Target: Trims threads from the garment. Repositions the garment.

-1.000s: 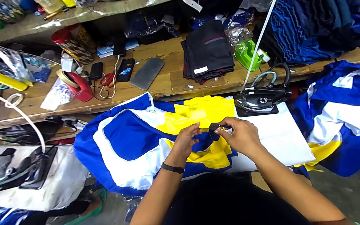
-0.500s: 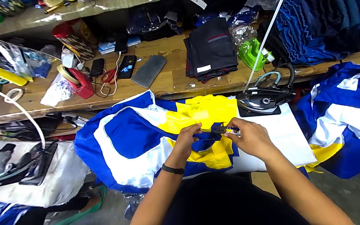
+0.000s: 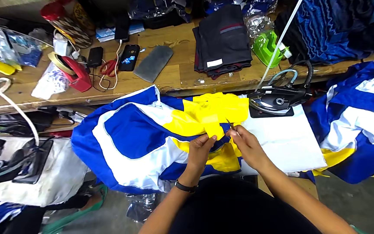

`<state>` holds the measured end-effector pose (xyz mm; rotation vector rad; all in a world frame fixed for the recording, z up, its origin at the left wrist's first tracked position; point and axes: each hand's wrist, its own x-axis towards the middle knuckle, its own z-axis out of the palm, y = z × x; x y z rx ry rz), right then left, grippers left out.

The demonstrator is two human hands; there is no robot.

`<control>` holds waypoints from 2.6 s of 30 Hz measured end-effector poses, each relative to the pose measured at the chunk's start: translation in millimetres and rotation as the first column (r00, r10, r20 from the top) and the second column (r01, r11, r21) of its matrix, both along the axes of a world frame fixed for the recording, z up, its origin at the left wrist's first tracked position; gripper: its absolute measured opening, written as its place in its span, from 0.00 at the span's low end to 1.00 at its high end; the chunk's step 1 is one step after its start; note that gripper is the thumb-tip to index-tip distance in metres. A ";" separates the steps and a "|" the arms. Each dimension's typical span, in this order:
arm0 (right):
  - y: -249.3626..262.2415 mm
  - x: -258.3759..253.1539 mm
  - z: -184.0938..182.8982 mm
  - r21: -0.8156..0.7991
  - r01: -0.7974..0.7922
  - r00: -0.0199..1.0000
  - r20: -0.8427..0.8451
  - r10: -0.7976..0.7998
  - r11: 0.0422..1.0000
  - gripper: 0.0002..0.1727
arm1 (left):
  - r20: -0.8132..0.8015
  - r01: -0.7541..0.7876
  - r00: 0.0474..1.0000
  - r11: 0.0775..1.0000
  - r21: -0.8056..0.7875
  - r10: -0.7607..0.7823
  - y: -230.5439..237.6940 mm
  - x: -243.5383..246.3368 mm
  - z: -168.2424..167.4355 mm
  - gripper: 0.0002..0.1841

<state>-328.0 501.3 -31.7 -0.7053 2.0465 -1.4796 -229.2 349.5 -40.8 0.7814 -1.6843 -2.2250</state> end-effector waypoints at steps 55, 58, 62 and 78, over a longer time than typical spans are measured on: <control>2.9 13.5 15.5 -0.193 -0.053 0.563 0.804 0.189 0.980 0.28 | -0.227 -0.138 0.973 0.909 -0.394 0.049 9.9 -0.6 -20.2 0.09; -1.0 18.6 8.2 -0.009 -0.078 0.929 0.363 0.076 0.997 0.20 | -0.217 -0.138 0.974 0.923 -0.358 0.061 11.4 -1.6 -16.3 0.09; 0.7 16.0 13.6 -0.234 -0.029 0.570 0.795 0.209 0.972 0.27 | -0.228 -0.139 0.971 0.944 -0.298 0.070 13.3 -2.4 -13.6 0.09; -11.4 23.6 6.5 -0.158 0.046 0.894 0.448 0.030 0.986 0.23 | -0.241 -0.124 0.967 0.975 -0.185 0.077 14.8 -5.9 -8.7 0.10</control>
